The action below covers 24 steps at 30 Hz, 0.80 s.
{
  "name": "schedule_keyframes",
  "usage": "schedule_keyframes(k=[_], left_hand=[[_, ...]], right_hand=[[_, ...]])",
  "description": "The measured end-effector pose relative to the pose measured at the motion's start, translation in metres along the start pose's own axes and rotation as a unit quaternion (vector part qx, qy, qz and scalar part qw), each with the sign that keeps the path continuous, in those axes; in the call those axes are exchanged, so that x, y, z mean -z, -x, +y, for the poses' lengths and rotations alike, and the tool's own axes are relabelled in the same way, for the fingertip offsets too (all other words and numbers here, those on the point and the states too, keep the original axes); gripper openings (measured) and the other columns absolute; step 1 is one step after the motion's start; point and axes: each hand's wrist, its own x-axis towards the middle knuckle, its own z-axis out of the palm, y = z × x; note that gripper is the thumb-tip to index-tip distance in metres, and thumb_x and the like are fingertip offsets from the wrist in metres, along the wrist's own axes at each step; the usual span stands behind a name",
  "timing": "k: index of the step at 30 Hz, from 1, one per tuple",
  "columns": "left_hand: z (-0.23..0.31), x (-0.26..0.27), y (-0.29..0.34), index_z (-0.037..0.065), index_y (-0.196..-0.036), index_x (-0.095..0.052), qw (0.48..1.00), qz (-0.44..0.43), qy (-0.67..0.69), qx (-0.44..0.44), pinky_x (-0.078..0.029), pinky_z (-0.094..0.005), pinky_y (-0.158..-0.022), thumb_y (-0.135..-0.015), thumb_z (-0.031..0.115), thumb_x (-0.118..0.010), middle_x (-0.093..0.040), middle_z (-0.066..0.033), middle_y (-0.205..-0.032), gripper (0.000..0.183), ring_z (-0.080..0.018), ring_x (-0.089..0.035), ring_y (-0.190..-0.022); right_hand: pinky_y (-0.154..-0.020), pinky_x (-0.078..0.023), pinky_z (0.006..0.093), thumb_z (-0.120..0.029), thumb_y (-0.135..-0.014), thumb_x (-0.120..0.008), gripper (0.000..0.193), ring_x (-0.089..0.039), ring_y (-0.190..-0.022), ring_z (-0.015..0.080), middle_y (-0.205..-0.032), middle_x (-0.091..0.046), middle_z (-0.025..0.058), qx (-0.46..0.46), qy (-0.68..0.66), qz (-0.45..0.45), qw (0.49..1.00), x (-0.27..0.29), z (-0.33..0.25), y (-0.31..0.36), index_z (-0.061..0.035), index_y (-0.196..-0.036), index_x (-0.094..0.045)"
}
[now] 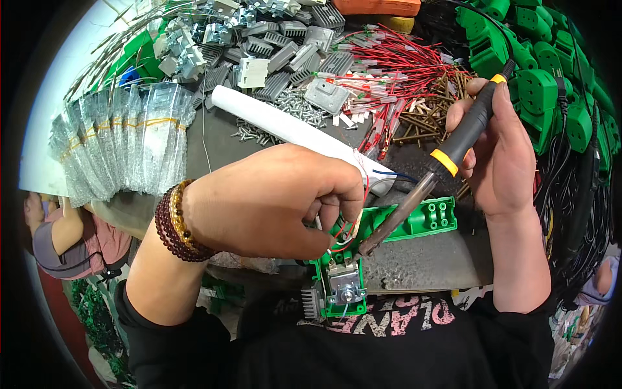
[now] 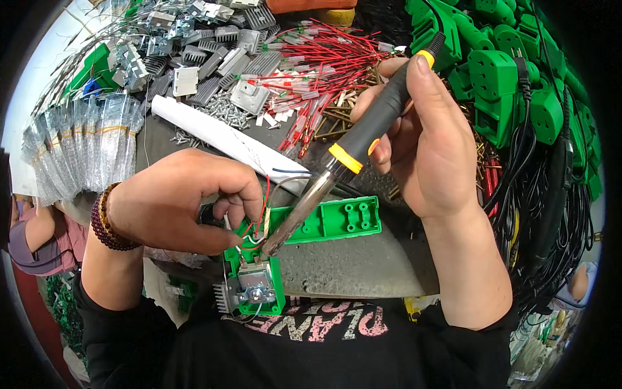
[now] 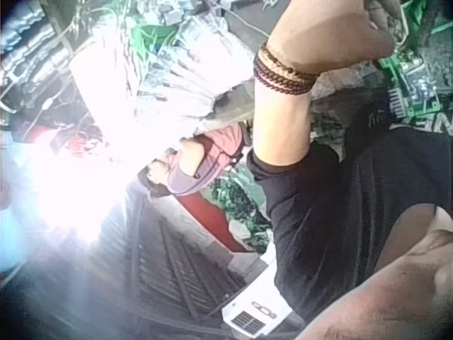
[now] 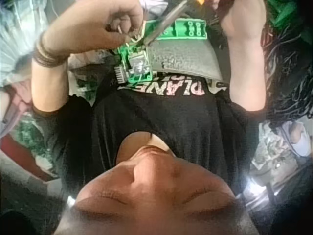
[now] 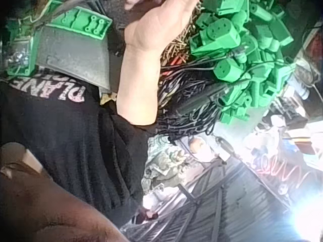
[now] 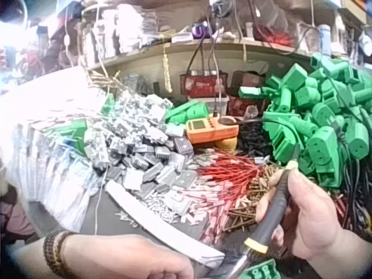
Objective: Soldering wires to internal components and assembling the plastic casing of a handheld electronic tool using a power screwdriver.
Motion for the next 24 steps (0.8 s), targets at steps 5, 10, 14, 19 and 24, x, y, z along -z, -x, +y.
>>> schedule_keyframes(k=[5, 10, 14, 19, 24], left_hand=[[0.0007, -0.0003, 0.0002, 0.007, -0.094, -0.068, 1.0, 0.004, 0.0, -0.001, -0.049, -0.0281, -0.062, -0.071, 0.005, -0.076, -0.066, -0.0026, -0.081, 0.025, -0.0139, -0.062, -0.069], [-0.0017, -0.002, 0.0003, 0.007, -0.095, -0.068, 1.0, 0.007, 0.013, -0.005, -0.05, -0.0284, -0.063, -0.071, 0.006, -0.076, -0.067, -0.0028, -0.082, 0.025, -0.0144, -0.063, -0.07], [0.0, -0.0014, 0.0003, 0.007, -0.094, -0.068, 1.0, 0.008, -0.003, -0.018, -0.05, -0.0285, -0.064, -0.072, 0.006, -0.076, -0.067, -0.0029, -0.082, 0.024, -0.0147, -0.064, -0.071], [0.0001, -0.0012, 0.0009, 0.008, -0.094, -0.068, 1.0, 0.007, 0.001, -0.004, -0.05, -0.0286, -0.064, -0.072, 0.006, -0.074, -0.067, -0.0027, -0.083, 0.023, -0.0154, -0.064, -0.072], [-0.0006, -0.0016, 0.001, 0.008, -0.094, -0.068, 1.0, 0.009, -0.001, -0.017, -0.05, -0.0288, -0.064, -0.072, 0.006, -0.074, -0.067, -0.0025, -0.082, 0.023, -0.0151, -0.064, -0.071]], right_hand=[[-0.046, -0.045, 0.0239, -0.038, -0.108, -0.041, 0.037, -0.057, -0.055, 0.0114, -0.085, -0.068, 0.014, 0.001, 0.0, 0.004, 1.0, 0.0011, 0.0027, -0.0017, -0.005, -0.117, -0.054], [-0.046, -0.045, 0.0242, -0.039, -0.108, -0.041, 0.037, -0.057, -0.055, 0.0118, -0.084, -0.068, 0.014, -0.015, 0.001, 0.01, 1.0, -0.0001, 0.0041, -0.0004, -0.0049, -0.117, -0.054], [-0.046, -0.045, 0.024, -0.039, -0.108, -0.041, 0.037, -0.057, -0.055, 0.0118, -0.084, -0.068, 0.0141, -0.016, 0.011, 0.022, 1.0, -0.0015, 0.003, -0.0007, -0.0051, -0.117, -0.054], [-0.046, -0.045, 0.0242, -0.039, -0.108, -0.041, 0.037, -0.057, -0.055, 0.0119, -0.085, -0.068, 0.0138, -0.014, 0.001, 0.008, 1.0, 0.0005, 0.0048, -0.0016, -0.0052, -0.118, -0.054], [-0.046, -0.045, 0.0242, -0.039, -0.108, -0.041, 0.037, -0.058, -0.055, 0.0118, -0.085, -0.068, 0.0138, -0.016, 0.002, 0.011, 1.0, -0.0009, 0.0032, -0.001, -0.0053, -0.118, -0.054]])
